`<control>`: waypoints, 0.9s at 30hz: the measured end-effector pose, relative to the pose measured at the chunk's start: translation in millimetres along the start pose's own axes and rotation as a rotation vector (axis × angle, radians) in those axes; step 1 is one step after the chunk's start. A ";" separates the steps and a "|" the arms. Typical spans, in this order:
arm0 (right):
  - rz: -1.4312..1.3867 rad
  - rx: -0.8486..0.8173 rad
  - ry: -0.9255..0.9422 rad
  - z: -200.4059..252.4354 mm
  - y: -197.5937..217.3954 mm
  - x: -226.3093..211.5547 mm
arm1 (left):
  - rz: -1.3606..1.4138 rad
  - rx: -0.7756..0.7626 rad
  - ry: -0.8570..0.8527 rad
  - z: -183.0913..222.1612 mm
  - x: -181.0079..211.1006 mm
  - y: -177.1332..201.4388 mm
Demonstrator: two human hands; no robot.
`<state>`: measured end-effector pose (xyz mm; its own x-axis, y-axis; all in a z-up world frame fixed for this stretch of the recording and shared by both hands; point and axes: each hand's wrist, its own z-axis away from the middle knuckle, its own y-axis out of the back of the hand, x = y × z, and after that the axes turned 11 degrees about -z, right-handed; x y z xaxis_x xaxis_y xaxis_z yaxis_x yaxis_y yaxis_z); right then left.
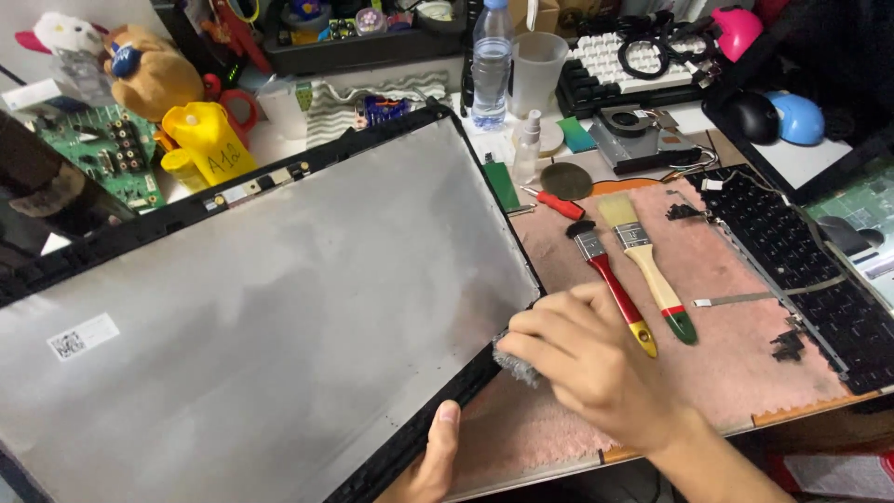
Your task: Wiping down the inner surface of a laptop screen bezel with a cleaning pad on a repair bench.
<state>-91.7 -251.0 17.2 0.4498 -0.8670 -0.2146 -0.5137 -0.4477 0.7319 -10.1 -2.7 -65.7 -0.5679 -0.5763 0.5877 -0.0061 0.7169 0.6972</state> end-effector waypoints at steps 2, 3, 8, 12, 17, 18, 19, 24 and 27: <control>0.024 -0.008 -0.074 11.4 -4.9 17.0 | -0.087 0.085 -0.056 -0.4 1.8 -1.5; 0.025 -0.003 -0.076 12.3 -6.5 17.2 | -0.088 0.085 -0.062 0.7 0.0 -3.0; -0.031 -0.048 -0.009 1.0 0.3 -3.7 | 0.023 0.086 0.031 6.3 -7.2 -17.5; -0.001 0.008 -0.163 17.4 -7.1 22.7 | -0.145 0.241 -0.164 -3.8 2.8 -5.6; -0.152 -0.019 -0.099 9.2 -6.0 7.0 | -0.165 0.189 -0.138 2.7 0.6 -5.6; -0.152 -0.020 -0.099 9.5 -5.6 12.7 | -0.166 0.189 -0.138 3.4 1.9 -4.0; -0.095 0.011 -0.115 9.6 -5.0 18.5 | -0.145 0.125 -0.096 4.0 3.4 -2.3; -0.205 0.015 -0.107 4.6 -4.5 1.1 | -0.332 0.185 -0.358 -7.0 7.1 12.9; -0.243 -0.041 -0.171 9.6 -7.4 15.4 | 0.018 -0.365 -0.181 -13.4 18.0 27.1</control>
<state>-88.0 -263.2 2.3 0.4247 -0.7611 -0.4903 -0.3747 -0.6408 0.6701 -9.5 1.1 -30.7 -0.7013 -0.4633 0.5418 0.2789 0.5211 0.8067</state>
